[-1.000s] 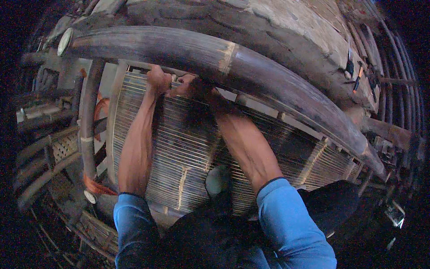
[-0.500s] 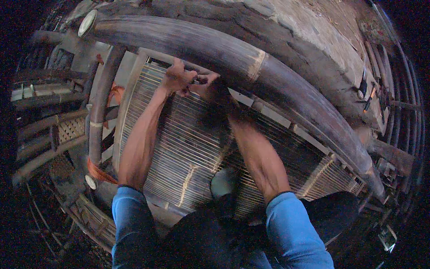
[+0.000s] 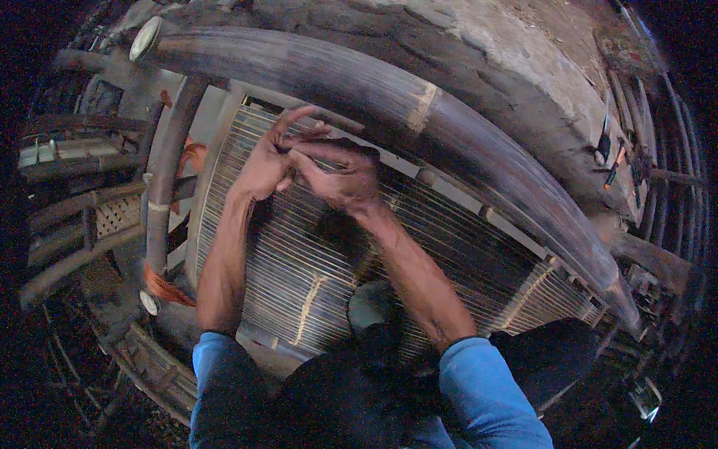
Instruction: The person assembles a bamboo structure by tying thin strips together and then uses a large knife to whittle and prepare a long piece of bamboo.
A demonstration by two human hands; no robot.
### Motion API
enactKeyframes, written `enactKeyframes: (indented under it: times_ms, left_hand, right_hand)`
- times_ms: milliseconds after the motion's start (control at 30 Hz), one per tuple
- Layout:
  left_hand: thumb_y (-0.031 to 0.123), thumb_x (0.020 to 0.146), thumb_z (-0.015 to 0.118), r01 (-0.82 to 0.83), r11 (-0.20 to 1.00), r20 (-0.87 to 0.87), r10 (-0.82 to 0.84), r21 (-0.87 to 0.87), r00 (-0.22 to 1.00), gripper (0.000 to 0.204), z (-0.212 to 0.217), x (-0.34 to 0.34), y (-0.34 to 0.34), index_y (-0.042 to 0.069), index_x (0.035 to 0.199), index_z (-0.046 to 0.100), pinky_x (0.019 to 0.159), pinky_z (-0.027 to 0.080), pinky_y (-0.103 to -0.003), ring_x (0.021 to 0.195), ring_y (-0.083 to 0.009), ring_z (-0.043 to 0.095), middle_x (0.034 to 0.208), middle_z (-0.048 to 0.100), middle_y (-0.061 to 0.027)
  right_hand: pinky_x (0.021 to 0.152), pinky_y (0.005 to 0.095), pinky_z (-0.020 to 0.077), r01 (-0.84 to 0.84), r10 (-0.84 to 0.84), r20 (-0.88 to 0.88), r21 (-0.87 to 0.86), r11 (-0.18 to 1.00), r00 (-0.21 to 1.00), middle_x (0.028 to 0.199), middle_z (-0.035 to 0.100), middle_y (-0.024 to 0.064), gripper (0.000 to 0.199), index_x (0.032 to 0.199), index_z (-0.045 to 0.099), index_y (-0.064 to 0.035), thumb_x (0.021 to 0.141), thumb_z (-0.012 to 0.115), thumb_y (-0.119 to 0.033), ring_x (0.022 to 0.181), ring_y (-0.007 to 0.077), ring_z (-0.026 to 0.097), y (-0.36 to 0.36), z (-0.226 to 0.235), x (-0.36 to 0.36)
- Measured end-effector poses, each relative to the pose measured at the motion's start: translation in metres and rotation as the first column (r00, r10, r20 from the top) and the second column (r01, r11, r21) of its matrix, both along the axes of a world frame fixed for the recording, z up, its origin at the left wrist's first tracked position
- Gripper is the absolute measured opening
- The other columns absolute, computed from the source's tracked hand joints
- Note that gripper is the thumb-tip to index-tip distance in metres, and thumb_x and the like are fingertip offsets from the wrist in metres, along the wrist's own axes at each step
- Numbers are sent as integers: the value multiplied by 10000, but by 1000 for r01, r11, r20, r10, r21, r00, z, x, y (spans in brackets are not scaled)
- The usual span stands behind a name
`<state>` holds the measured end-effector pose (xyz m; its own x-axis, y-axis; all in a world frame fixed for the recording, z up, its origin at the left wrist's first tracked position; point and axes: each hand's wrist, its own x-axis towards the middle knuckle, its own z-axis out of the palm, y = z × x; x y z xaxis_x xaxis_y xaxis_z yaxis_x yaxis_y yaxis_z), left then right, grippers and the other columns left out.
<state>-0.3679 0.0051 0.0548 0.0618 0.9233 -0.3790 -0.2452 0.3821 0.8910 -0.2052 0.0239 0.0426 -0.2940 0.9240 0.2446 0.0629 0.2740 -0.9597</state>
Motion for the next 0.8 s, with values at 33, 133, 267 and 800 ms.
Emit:
enactKeyframes:
  times_ms: [33, 133, 267, 800]
  left_hand:
    - [-77, 809, 577, 102, 991, -221, -80, 90, 972, 664, -11, -3, -7, 52, 1443, 428, 499, 472, -260, 660, -148, 651, 1130, 694, -154]
    - [-30, 846, 619, -61, 990, -640, 130, 130, 757, 604, -17, -17, -35, 51, 1420, 453, 696, 531, -294, 814, -186, 686, 1080, 706, -144]
    - [39, 920, 593, -438, 865, -459, 501, 243, 734, 457, -24, -77, -83, -14, 1348, 443, 854, 528, -351, 959, -237, 672, 1074, 671, -186]
    - [350, 921, 659, -70, 998, -791, 40, -3, 610, 361, 84, -102, -171, 6, 840, 737, 892, 466, -359, 1022, -224, 618, 1077, 677, -177]
  right_hand:
    - [755, 279, 534, -28, 22, -79, -74, 997, 997, 845, 739, 95, 102, 899, 771, -93, 798, 786, -85, 789, 177, 705, -3, 2, -2]
    - [840, 317, 534, 41, -15, 163, -159, 986, 987, 958, 736, 130, 145, 968, 760, -93, 832, 760, -143, 912, 220, 709, 1, -7, 9]
    - [908, 374, 510, 70, -53, 468, -19, 997, 882, 1067, 714, 142, 257, 1067, 733, -99, 899, 681, -287, 1009, 291, 682, 14, -52, 44]
    - [848, 486, 480, 22, -16, 692, 0, 1000, 722, 1020, 695, 160, 507, 988, 706, -97, 962, 491, -555, 1003, 378, 640, 22, -108, 57]
